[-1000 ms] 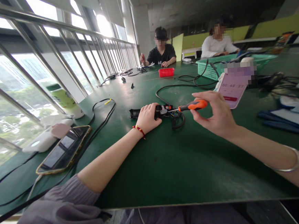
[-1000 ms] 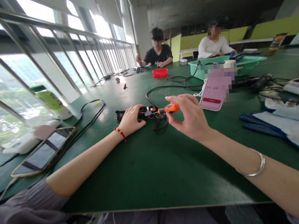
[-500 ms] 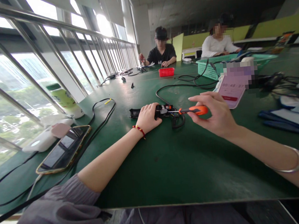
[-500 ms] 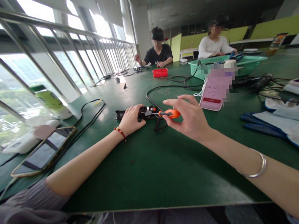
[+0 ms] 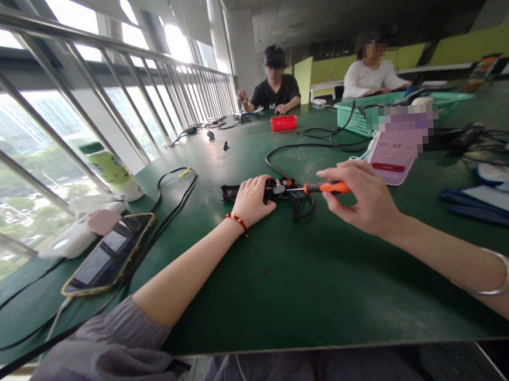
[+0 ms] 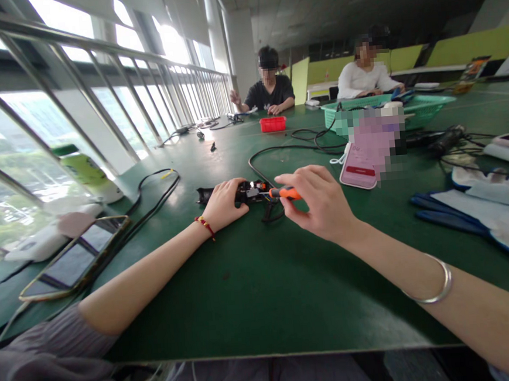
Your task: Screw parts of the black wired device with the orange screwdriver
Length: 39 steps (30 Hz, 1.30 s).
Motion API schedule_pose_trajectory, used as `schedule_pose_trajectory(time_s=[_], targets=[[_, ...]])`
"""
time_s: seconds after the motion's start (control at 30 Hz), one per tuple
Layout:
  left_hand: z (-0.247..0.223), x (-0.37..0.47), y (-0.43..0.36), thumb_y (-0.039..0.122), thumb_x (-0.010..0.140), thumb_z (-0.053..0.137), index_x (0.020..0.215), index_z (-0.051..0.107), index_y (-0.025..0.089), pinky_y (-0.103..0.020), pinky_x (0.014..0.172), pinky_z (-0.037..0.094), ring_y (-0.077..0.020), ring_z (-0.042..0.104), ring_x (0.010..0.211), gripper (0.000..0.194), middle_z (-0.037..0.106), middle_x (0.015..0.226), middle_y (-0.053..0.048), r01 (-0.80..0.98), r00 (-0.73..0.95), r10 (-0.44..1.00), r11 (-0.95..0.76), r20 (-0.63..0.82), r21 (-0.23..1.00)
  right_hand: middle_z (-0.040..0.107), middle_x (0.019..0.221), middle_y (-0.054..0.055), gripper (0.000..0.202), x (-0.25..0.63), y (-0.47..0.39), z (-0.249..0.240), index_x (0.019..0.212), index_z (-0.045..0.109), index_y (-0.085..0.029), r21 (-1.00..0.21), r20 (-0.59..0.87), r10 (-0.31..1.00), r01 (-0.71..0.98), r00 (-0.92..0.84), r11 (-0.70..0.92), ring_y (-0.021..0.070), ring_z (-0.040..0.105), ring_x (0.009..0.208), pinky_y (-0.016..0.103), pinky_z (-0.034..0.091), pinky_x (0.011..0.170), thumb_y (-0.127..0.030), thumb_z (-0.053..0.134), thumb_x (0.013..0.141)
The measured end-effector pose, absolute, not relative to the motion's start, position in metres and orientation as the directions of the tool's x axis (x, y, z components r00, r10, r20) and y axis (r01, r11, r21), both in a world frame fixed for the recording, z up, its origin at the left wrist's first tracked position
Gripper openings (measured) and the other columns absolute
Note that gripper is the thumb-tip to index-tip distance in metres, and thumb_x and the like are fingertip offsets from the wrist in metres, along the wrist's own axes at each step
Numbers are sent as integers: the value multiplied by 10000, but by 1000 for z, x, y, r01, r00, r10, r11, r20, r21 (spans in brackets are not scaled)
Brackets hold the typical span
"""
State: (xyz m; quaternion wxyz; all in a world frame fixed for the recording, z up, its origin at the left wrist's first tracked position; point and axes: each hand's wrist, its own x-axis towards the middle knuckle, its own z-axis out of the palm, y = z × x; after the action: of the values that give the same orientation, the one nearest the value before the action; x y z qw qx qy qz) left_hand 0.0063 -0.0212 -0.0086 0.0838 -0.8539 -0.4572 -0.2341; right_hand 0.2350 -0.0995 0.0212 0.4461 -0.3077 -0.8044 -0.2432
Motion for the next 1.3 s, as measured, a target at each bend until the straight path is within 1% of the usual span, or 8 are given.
schedule_pose_trajectory(time_s=[0.1, 0.2, 0.33, 0.47, 0.7, 0.9, 1.07, 1.3], targets=[[-8, 7, -22, 251, 678, 513, 1171, 457, 173, -370, 954, 374, -251, 514, 1053, 502, 578, 1128, -74, 829, 466, 752, -556, 466, 68, 661, 826, 24, 158, 236, -102, 23, 990, 541, -209, 30, 846, 381, 748, -372, 663, 160, 588, 707, 325, 458, 736, -254, 465, 858], [-8, 7, -22, 251, 679, 511, 1176, 454, 171, -376, 952, 375, -255, 512, 1059, 506, 578, 1131, -78, 830, 462, 755, -553, 465, 72, 634, 703, 0, 150, 237, -103, 25, 910, 568, -215, -37, 851, 429, 779, -304, 626, 129, 536, 585, 288, 427, 624, -277, 435, 885], [-9, 7, -21, 250, 680, 512, 1178, 451, 163, -377, 950, 377, -255, 514, 1052, 509, 576, 1125, -85, 827, 465, 751, -557, 468, 72, 602, 684, -3, 203, 239, -101, 24, 1029, 542, -213, -56, 868, 416, 778, -272, 626, 151, 539, 608, 308, 447, 647, -237, 480, 838], [-9, 6, -21, 251, 680, 512, 1177, 455, 166, -375, 947, 376, -252, 516, 1045, 508, 577, 1118, -79, 828, 466, 750, -557, 469, 68, 616, 794, 32, 349, 239, -100, 22, 1136, 475, -202, -23, 894, 348, 745, -283, 666, 202, 580, 744, 341, 481, 689, -199, 500, 788], [-9, 7, -21, 257, 679, 512, 1172, 460, 152, -366, 937, 384, -251, 519, 1033, 507, 582, 1114, -81, 828, 469, 745, -558, 474, 57, 578, 597, -34, 120, 237, -102, 25, 928, 545, -229, 50, 888, 315, 750, -336, 660, 139, 535, 545, 331, 483, 690, -236, 542, 809], [-9, 6, -21, 258, 674, 518, 1171, 458, 147, -373, 936, 383, -255, 519, 1025, 513, 585, 1106, -84, 826, 472, 740, -562, 479, 53, 635, 839, 37, 349, 237, -100, 22, 1103, 484, -191, 85, 907, 248, 724, -341, 685, 181, 586, 726, 355, 490, 742, -190, 554, 761], [-8, 7, -22, 260, 672, 519, 1165, 461, 145, -371, 939, 382, -255, 517, 1028, 509, 584, 1106, -86, 829, 469, 746, -557, 473, 56, 596, 623, -34, 207, 237, -100, 21, 979, 540, -213, 101, 892, 255, 714, -373, 693, 137, 555, 567, 353, 473, 784, -228, 579, 776], [-9, 7, -21, 255, 670, 523, 1170, 462, 148, -366, 936, 384, -251, 520, 1021, 515, 587, 1104, -80, 825, 471, 738, -562, 482, 55, 646, 816, 34, 391, 237, -99, 21, 1114, 485, -187, 126, 907, 202, 696, -369, 707, 187, 605, 729, 373, 488, 756, -192, 574, 733]])
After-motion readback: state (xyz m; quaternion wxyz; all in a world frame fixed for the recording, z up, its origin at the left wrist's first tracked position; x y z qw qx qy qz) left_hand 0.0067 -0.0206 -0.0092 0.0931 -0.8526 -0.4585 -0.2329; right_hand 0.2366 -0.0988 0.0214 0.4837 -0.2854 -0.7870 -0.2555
